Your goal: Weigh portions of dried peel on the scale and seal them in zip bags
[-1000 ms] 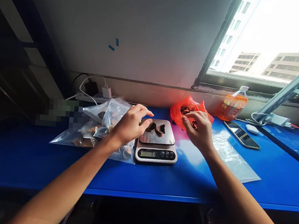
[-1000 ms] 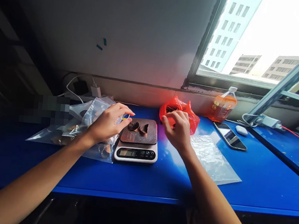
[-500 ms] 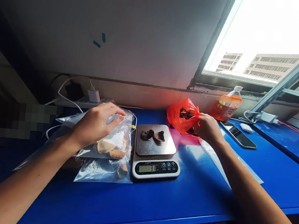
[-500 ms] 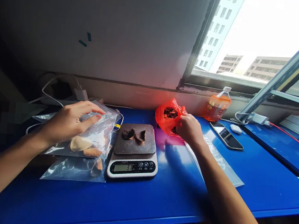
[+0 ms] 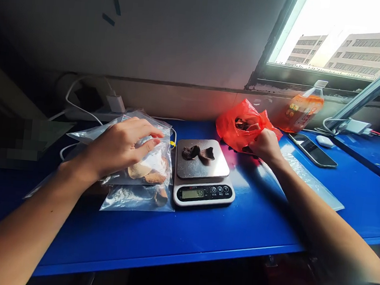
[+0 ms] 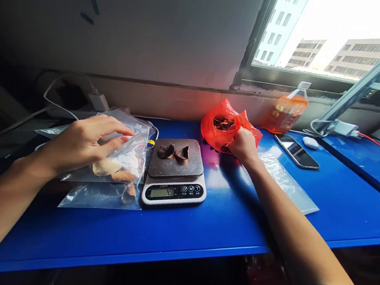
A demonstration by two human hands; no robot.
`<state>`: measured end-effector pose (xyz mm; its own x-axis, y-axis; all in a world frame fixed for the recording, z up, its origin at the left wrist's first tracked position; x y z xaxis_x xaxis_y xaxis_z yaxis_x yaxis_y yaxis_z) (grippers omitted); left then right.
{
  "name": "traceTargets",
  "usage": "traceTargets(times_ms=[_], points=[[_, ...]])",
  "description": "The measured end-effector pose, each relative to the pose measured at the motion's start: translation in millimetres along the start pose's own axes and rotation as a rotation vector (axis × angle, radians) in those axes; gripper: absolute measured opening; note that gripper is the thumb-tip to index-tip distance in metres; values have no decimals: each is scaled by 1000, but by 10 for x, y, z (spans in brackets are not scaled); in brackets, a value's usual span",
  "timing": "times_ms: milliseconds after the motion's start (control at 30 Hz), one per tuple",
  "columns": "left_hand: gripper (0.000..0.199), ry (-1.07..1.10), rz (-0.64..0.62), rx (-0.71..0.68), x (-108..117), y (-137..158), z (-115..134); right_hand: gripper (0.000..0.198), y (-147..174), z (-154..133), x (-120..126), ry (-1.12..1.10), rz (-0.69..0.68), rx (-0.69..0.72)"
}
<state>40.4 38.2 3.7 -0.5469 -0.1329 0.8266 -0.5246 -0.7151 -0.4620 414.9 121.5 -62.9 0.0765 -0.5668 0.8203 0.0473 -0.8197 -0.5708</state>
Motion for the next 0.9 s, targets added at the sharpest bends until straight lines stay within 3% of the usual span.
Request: traceTargets(times_ms=[200, 267, 300, 400, 500, 733, 800, 900], points=[[22, -7, -11, 24, 7, 4, -48, 20, 181, -123, 506, -404, 490, -258], [23, 7, -19, 24, -8, 11, -53, 19, 281, -280, 674, -559, 518, -234], [23, 17, -23, 31, -17, 15, -53, 17, 321, -376, 730, -665, 441, -178], [26, 48, -36, 76, -50, 28, -64, 10, 414, -668, 766, -854, -1, 54], [28, 61, -64, 135, -85, 34, -99, 14, 457, -804, 653, -857, -281, 82], [30, 56, -100, 162, -119, 24, -110, 20, 415, -788, 402, -921, -302, -195], [30, 51, -113, 161, -127, 23, -96, 20, 428, -819, 387, -930, -316, -199], [30, 47, -127, 160, -136, 23, -87, 17, 460, -882, 385, -769, -265, -77]])
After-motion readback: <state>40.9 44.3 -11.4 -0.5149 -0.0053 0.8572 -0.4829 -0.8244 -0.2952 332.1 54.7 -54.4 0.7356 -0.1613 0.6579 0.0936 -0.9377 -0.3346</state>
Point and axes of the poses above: each hand's wrist, its own y-axis away from the middle knuckle, its own x-axis out of the back of the hand, z = x × y, the point moved 2 cm from there along -y, towards the middle knuckle, and after that the axes turned 13 degrees about y, right-handed, at the moved point
